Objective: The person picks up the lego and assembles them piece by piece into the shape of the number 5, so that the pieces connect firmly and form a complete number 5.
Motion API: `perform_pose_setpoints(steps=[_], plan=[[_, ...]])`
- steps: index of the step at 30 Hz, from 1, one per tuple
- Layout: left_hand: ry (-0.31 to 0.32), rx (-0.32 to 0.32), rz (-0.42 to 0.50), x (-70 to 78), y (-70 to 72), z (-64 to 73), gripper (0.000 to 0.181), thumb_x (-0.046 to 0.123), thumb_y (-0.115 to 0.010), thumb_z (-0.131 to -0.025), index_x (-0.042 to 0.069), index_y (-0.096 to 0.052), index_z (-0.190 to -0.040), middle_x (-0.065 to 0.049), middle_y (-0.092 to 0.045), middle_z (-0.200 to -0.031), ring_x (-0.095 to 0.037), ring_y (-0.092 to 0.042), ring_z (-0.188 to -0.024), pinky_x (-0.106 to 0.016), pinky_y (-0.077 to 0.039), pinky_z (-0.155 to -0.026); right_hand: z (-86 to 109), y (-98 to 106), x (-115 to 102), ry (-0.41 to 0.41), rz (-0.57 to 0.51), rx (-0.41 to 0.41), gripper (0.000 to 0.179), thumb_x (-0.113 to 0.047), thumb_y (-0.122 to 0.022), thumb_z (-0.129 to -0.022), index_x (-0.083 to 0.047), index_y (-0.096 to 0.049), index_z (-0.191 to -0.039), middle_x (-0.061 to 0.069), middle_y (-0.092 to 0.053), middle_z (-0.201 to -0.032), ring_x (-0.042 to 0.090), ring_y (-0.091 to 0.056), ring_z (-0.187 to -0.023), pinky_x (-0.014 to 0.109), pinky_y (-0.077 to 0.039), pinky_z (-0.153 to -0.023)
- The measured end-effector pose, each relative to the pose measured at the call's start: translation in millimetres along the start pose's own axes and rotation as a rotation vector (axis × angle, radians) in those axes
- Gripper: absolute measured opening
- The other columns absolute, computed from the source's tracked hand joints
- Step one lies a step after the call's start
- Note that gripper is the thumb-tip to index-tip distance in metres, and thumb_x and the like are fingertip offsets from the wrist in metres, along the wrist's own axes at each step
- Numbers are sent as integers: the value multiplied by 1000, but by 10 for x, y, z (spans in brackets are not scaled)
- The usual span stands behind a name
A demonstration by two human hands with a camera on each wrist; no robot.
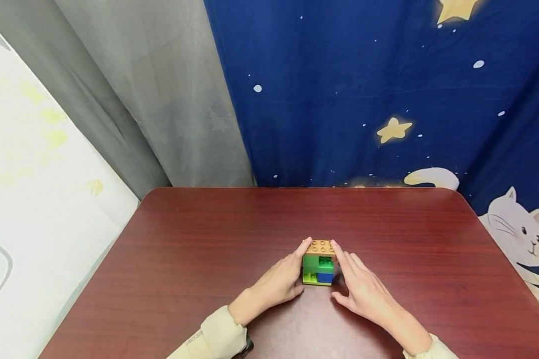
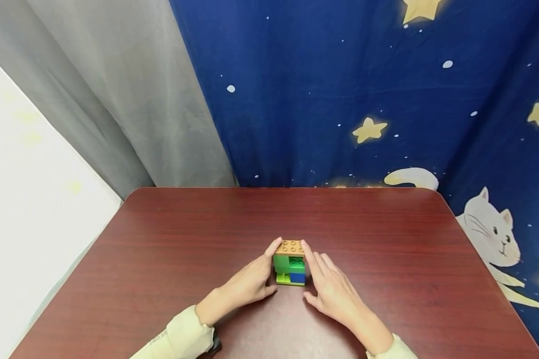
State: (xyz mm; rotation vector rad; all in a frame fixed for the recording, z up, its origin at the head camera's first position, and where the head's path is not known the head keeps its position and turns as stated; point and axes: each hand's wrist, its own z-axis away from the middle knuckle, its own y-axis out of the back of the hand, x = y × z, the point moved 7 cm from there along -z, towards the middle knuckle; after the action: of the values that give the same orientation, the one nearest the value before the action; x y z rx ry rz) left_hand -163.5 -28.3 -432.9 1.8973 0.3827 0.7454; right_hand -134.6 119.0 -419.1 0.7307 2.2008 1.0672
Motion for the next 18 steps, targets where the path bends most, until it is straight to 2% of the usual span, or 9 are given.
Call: perform_pose_setpoints(steps=[2,5,12,18], plan=[[7,13,-33,-14,-4,-24,111,2,-75,-69,6,4,-146,-15,-53,-123,-19,-56,-96,-29,-46,-83,-24,-18,22,-10,-3,-18,119,-18,-87,-55,-1,-14,-148,10,-52,-106,14,-45,-90,30,-47,-70],[13,20,-49,-42,-8,-63,113,6,-76,-69,4,7,-146,-11,-58,-110,-18,-54,-89,-29,-47,-78,-70,-34,52,-26,-16,-50,121,-19,-88,-57,-1,-11,-148,12,-51,-108,17,-47,-96,34,-48,-77],[5,14,-2,-118,3,-125,121,9,-78,-65,2,13,-145,-7,-57,-101,-17,-52,-88,-27,-45,-80,-132,-83,90,-51,-37,-110,125,-20,-89,-59,-2,-3,-148,17,-48,-117,24,-46,-106,39,-45,-86],[18,-5,5,-179,19,-175,124,15,-78,-63,5,14,-145,-2,-53,-89,-14,-49,-78,-22,-44,-69,-186,-111,130,-16,-19,-87,125,-18,-89,-58,2,-3,-147,14,-47,-114,21,-43,-103,36,-45,-83]])
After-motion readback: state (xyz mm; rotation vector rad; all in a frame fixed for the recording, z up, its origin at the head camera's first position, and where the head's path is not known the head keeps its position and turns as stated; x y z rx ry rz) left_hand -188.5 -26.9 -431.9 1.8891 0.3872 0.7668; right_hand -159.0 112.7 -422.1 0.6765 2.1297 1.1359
